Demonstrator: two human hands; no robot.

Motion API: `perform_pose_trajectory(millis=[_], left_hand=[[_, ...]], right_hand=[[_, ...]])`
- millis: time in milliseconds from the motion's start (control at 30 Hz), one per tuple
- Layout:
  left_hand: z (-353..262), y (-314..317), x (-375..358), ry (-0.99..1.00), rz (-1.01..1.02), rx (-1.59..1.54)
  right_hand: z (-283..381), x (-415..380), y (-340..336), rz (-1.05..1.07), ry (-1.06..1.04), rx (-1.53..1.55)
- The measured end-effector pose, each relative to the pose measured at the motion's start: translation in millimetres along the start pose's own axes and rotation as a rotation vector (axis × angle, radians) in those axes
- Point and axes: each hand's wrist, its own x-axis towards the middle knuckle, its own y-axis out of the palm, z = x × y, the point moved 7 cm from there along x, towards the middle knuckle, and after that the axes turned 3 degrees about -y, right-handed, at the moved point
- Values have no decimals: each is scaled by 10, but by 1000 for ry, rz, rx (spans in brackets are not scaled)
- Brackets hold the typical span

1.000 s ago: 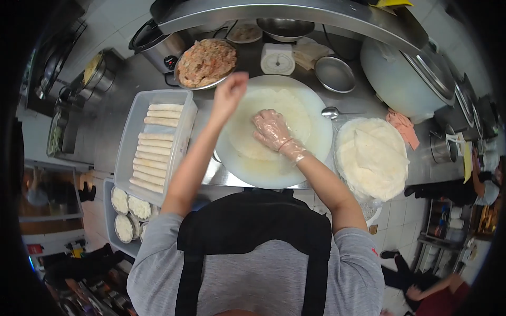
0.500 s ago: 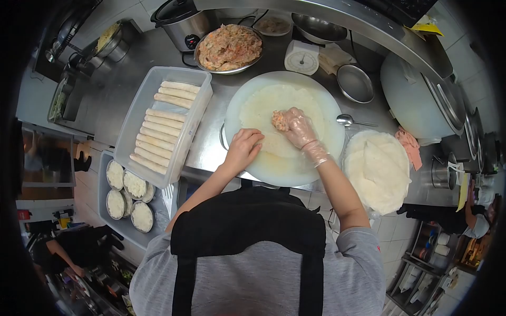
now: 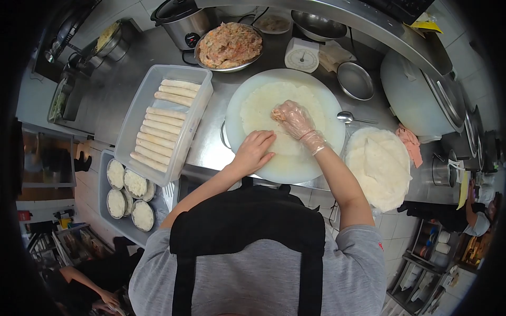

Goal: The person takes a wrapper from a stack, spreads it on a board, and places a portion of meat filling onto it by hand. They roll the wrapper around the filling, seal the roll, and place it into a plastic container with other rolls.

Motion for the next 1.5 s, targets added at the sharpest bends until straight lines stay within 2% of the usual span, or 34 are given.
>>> perform_pose_trajectory(millis=[133, 200, 333, 400, 533, 600, 700, 800, 933, 1033, 1133, 1200, 1333, 1433, 1500], left_hand=[[-8, -7, 1, 14, -15, 4], [4, -9, 9, 16, -27, 10], [-3, 3, -4, 17, -30, 3], [2, -4, -5, 15, -29, 8], [1, 7, -8, 14, -35, 12], [-6, 9, -18, 21, -36, 20], [-1, 8, -23, 22, -42, 31], [3, 13, -7, 20, -37, 30], [-3, 5, -12, 27, -34, 26], [-5, 8, -11, 27, -32, 40], [-11, 9, -13, 33, -36, 40], [-7, 2, -11, 34, -37, 45], [-10, 19, -15, 30, -39, 46], [-29, -14, -22, 30, -30, 36], [-32, -19, -25, 25, -36, 33]], right_hand=[[24, 13, -59, 58, -51, 19], [43, 29, -147, -51, -149, 85], [123, 92, -64, -94, -73, 91], [245, 65, 20, 41, -11, -132], [80, 70, 94, 151, 17, -127], [177, 44, -89, -40, -191, 25], [202, -93, -174, -40, -175, -90], [69, -99, -42, 9, -106, -78], [20, -91, 40, 12, -161, -113], [97, -42, -52, -14, -169, -91], [200, 21, -158, -130, -167, -82], [190, 61, -33, 80, -6, -255], [199, 60, 4, 164, 2, -310], [259, -18, -185, 138, -26, -267], [350, -180, -276, -67, -290, -272]])
